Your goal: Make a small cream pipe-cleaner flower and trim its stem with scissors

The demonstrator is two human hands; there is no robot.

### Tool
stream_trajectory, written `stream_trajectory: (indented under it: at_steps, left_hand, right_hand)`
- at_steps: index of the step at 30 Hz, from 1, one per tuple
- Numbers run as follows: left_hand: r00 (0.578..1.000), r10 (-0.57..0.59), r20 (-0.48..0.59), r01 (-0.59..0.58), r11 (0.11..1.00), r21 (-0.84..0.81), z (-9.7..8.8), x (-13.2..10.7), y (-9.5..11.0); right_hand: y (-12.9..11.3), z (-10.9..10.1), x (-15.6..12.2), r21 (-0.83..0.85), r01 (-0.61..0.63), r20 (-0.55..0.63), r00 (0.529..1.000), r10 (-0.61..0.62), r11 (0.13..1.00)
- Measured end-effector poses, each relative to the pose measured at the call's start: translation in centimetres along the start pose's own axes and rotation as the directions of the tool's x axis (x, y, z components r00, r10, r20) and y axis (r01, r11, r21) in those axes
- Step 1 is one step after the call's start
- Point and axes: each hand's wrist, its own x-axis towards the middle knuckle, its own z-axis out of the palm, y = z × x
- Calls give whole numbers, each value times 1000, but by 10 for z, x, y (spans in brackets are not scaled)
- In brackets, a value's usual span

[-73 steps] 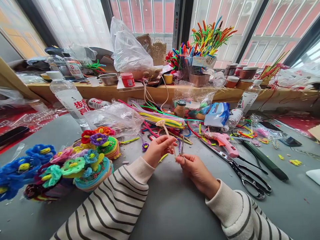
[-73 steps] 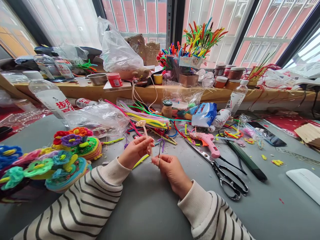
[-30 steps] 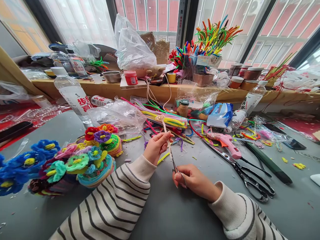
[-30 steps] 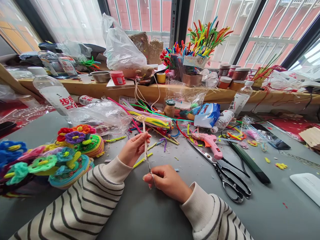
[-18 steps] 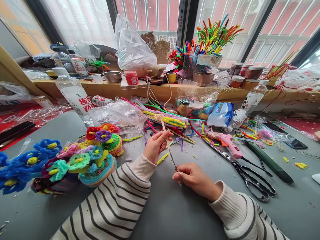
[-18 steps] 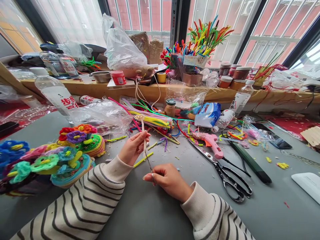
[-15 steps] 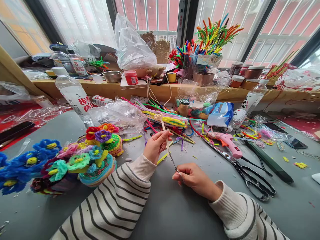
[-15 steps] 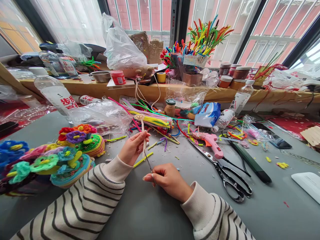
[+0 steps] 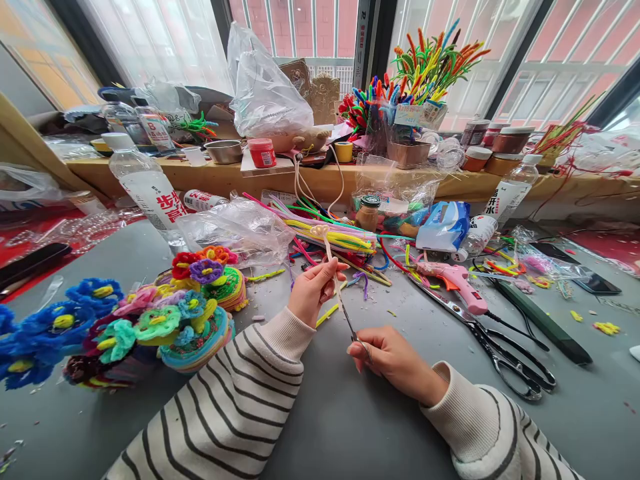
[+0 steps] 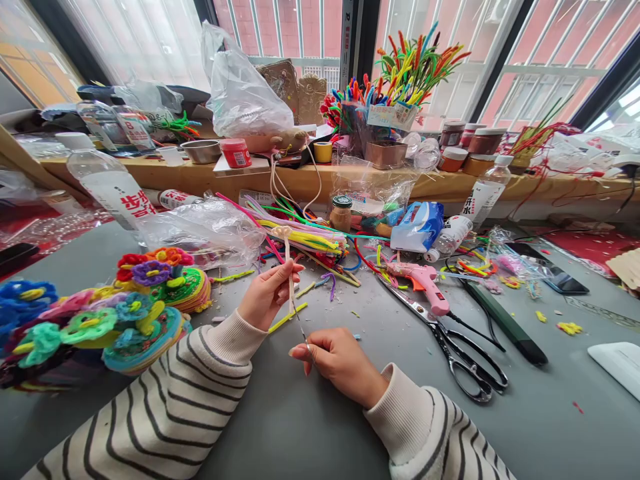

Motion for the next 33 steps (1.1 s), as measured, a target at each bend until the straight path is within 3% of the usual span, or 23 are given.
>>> stream_trajectory:
  at_steps: [17, 25, 33]
  left_hand:
    - [999, 8, -32, -8, 1000, 5, -1, 1, 0]
    - [999, -25, 41, 25, 1000, -10, 1, -2, 0]
    - [989, -91, 112, 93, 996, -5, 1, -3, -3]
  right_hand:
    - [3, 0, -1, -17, 2, -29, 1000, -2, 1000]
    - [-1, -4, -3, -74, 73, 62, 996, -69, 995]
    - [-11, -4, -4, -160, 51, 118, 993, -32, 986]
